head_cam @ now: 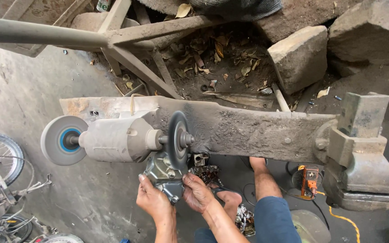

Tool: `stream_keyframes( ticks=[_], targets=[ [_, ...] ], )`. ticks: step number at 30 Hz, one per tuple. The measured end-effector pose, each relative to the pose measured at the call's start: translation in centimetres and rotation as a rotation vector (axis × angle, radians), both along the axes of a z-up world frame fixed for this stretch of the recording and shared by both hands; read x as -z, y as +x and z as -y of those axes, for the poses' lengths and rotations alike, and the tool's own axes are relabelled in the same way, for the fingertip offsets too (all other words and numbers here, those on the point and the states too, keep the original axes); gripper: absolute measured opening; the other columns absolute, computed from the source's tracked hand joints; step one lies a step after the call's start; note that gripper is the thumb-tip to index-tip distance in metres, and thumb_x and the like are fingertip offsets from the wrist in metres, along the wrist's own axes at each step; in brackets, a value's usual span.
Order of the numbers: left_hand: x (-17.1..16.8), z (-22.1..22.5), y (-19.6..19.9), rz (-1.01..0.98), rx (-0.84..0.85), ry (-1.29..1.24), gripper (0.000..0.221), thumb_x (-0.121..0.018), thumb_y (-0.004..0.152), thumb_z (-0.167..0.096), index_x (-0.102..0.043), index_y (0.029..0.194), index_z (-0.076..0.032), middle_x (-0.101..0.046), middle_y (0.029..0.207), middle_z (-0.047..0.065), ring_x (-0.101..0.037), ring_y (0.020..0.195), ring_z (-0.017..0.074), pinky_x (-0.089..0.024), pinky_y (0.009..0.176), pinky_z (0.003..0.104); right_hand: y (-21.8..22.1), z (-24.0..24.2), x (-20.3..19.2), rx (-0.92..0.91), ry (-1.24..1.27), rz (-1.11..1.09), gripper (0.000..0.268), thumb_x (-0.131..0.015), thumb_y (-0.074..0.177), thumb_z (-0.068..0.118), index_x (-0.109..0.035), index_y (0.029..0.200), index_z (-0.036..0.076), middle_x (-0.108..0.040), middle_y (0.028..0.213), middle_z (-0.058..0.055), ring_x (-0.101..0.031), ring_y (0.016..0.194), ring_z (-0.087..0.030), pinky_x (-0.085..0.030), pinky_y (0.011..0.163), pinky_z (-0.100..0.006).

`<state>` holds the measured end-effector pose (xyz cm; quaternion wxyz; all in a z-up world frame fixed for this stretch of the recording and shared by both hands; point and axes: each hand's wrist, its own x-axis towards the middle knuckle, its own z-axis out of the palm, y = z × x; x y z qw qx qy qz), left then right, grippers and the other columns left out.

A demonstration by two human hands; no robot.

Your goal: Cleaning or polishing a motorcycle engine casing using a bench-mounted grinder with a wire brush wheel.

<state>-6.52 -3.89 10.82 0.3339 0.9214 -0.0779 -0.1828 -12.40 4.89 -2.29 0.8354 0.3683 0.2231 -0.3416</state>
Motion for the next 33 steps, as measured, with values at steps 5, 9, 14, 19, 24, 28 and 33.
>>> stream_keyframes(
  ticks=[5,9,14,19,24,28,33],
  targets=[
    [-0.1,-0.2,0.6,-0.052,0.128,0.111,0.046,-0.050,0.108,-0.031,-0.068,0.090,0.008,-0.067,0.074,0.011,-0.056,0.061,0.0155,-0.046,0.056,0.030,-0.6,-1.6,-0.6,0.057,0.011,0.005,0.030,-0.067,0.095,0.008,-0.062,0.124,-0.002,-0.071,0.119,-0.014,-0.068,0.106,-0.020,-0.055,0.097,-0.036],
    [0.4,-0.9,0.7,-0.107,0.223,0.213,0.043,-0.056,0.104,-0.029,-0.074,0.100,0.009,-0.071,0.077,0.012,-0.059,0.067,0.0160,-0.049,0.061,0.030,-0.6,-4.7,0.2,0.047,0.118,-0.043,0.026,-0.069,0.095,0.013,-0.068,0.116,-0.002,-0.073,0.114,-0.015,-0.069,0.099,-0.022,-0.056,0.089,-0.036],
    [0.2,-1.5,0.5,-0.205,0.189,0.247,0.043,-0.056,0.104,-0.028,-0.074,0.104,0.011,-0.072,0.081,0.015,-0.059,0.069,0.0170,-0.049,0.062,0.030,-1.2,-6.9,0.2,0.039,0.138,-0.095,0.024,-0.068,0.095,0.012,-0.066,0.115,0.000,-0.072,0.115,-0.014,-0.068,0.099,-0.023,-0.056,0.086,-0.036],
    [1.3,-3.6,1.2,-0.304,0.121,0.216,0.043,-0.057,0.103,-0.027,-0.074,0.106,0.013,-0.072,0.086,0.016,-0.059,0.074,0.0178,-0.048,0.065,0.030,-2.7,-6.0,-2.2,0.044,0.123,-0.168,0.040,-0.067,0.092,0.005,-0.060,0.132,0.002,-0.070,0.123,-0.014,-0.068,0.104,-0.024,-0.055,0.090,-0.037],
    [2.1,-4.1,3.7,-0.370,-0.022,0.090,0.045,-0.055,0.108,-0.031,-0.067,0.103,0.012,-0.067,0.087,0.017,-0.059,0.069,0.0190,-0.049,0.060,0.032,-2.9,-1.4,-4.7,-0.027,-0.043,-0.259,0.053,-0.065,0.090,-0.001,-0.051,0.141,0.000,-0.065,0.129,-0.016,-0.066,0.104,-0.022,-0.055,0.087,-0.034],
    [3.7,-3.1,6.1,-0.345,-0.024,0.092,0.045,-0.056,0.106,-0.032,-0.067,0.095,0.009,-0.067,0.085,0.015,-0.060,0.069,0.0183,-0.049,0.060,0.031,-1.5,0.5,-4.0,-0.056,-0.025,-0.282,0.039,-0.065,0.095,0.002,-0.055,0.132,-0.004,-0.067,0.119,-0.017,-0.067,0.100,-0.025,-0.058,0.084,-0.038],
    [3.4,-2.2,5.8,-0.354,0.009,0.125,0.043,-0.058,0.107,-0.033,-0.062,0.087,0.005,-0.059,0.073,0.011,-0.055,0.056,0.0162,-0.045,0.049,0.030,-1.6,1.1,-4.8,-0.114,0.087,-0.260,0.048,-0.068,0.093,0.015,-0.054,0.135,-0.003,-0.063,0.120,-0.017,-0.063,0.093,-0.020,-0.057,0.076,-0.029]
  ],
)
